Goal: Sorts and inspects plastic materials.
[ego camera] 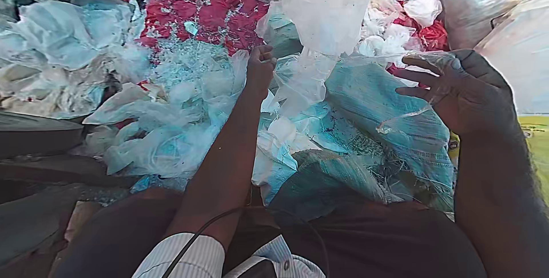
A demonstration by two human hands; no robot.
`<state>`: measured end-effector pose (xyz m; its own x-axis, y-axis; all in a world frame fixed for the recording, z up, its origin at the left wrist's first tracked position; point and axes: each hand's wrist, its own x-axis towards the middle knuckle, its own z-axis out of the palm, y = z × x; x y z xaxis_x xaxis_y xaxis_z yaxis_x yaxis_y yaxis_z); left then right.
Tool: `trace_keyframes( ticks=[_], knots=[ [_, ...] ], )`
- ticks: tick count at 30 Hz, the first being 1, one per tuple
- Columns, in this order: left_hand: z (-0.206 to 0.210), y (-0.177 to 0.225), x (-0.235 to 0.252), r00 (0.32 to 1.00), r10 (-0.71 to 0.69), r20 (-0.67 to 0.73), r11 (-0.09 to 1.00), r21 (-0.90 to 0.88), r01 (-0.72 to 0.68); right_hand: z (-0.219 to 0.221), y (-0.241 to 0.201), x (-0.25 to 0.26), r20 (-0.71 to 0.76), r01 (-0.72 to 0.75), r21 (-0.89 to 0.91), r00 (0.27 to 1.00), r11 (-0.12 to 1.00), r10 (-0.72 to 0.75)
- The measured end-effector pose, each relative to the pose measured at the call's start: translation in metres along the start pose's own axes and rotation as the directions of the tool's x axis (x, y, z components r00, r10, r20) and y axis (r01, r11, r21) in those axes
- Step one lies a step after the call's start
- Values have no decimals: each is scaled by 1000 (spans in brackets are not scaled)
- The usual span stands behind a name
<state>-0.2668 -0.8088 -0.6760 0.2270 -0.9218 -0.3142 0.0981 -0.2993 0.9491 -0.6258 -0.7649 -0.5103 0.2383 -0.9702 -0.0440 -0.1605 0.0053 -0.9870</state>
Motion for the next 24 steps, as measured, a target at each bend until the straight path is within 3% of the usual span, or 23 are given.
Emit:
trace_keyframes(
  ticks=[3,5,7,11,13,15,18,21,24],
  knots=[
    [14,10,-6,986,69,149,994,78,-81,17,-7,4,30,51,57,998,997,-53],
    [28,18,-18,937,94,336,983,117,-141,24,-10,7,25,78,55,996,995,-80],
    [48,21,-32,875,52,481,974,170,-152,32,-14,10,10,90,85,996,992,-91],
    [98,13,-67,777,-102,621,921,353,-162,43,-22,12,42,90,149,994,985,-97],
    [118,13,-84,762,-133,633,872,440,-214,52,-29,9,71,81,154,993,985,-93],
    [131,16,-96,808,-92,581,805,521,-283,57,-35,5,131,77,139,987,987,-96],
    [136,19,-102,880,86,467,721,581,-379,63,-41,-3,166,123,85,977,989,-135],
    [131,11,-94,877,259,404,551,684,-478,56,-42,-4,-6,173,32,985,984,-173],
    [120,-10,-84,805,413,425,323,759,-566,26,-33,-2,-242,199,-5,951,980,-194]
  ],
)
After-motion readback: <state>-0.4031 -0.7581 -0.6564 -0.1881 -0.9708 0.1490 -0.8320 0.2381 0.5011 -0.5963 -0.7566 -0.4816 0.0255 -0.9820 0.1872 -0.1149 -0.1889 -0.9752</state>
